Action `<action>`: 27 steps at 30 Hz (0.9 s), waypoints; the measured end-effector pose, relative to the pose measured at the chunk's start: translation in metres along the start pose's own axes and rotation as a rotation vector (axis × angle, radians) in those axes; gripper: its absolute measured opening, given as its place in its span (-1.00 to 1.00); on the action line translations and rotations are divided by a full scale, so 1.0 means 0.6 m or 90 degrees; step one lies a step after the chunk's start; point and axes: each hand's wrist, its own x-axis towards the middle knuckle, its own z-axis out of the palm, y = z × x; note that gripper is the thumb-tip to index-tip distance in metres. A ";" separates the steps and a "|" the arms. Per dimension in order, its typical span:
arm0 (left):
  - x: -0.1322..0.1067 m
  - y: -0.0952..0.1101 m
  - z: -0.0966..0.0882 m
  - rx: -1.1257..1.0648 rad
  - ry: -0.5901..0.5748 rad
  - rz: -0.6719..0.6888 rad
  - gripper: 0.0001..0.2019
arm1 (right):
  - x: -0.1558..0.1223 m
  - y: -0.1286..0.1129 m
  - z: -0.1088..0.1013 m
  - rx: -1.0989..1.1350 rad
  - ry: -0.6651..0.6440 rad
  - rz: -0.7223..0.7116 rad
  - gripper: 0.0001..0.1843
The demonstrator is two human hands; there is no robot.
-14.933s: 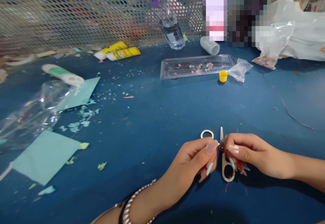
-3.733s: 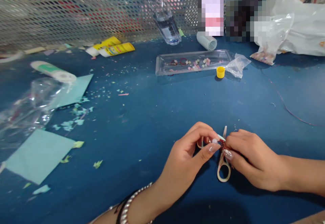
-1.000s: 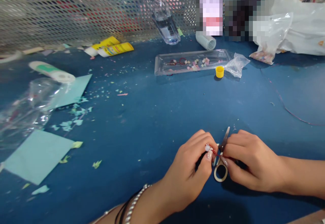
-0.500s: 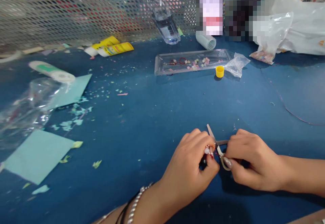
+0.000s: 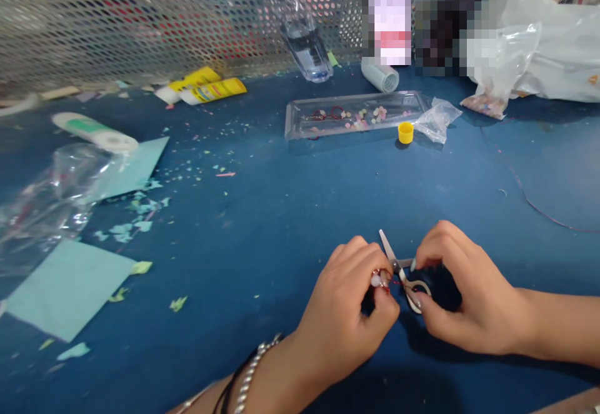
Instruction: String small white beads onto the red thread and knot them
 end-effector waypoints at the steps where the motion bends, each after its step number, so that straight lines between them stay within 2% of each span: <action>1: -0.001 -0.001 0.000 -0.004 -0.005 -0.002 -0.85 | 0.000 0.000 0.000 0.000 -0.005 -0.005 -0.82; 5: -0.006 -0.005 0.005 0.002 -0.021 0.017 -0.85 | 0.000 0.000 -0.002 0.006 -0.049 -0.040 -0.83; 14: -0.003 0.001 0.001 -0.008 -0.068 0.048 -0.81 | -0.002 0.003 -0.002 -0.030 -0.057 -0.061 -0.94; 21: -0.003 0.003 0.004 0.028 -0.050 0.067 -0.82 | 0.000 -0.002 -0.003 -0.008 -0.043 -0.058 -0.91; 24: -0.005 0.002 0.008 0.060 -0.033 0.087 -0.84 | 0.001 -0.003 -0.003 0.020 -0.056 -0.074 -0.90; 27: -0.006 0.003 0.008 0.095 -0.018 0.106 -0.85 | 0.004 -0.002 -0.004 0.061 -0.070 -0.052 -0.86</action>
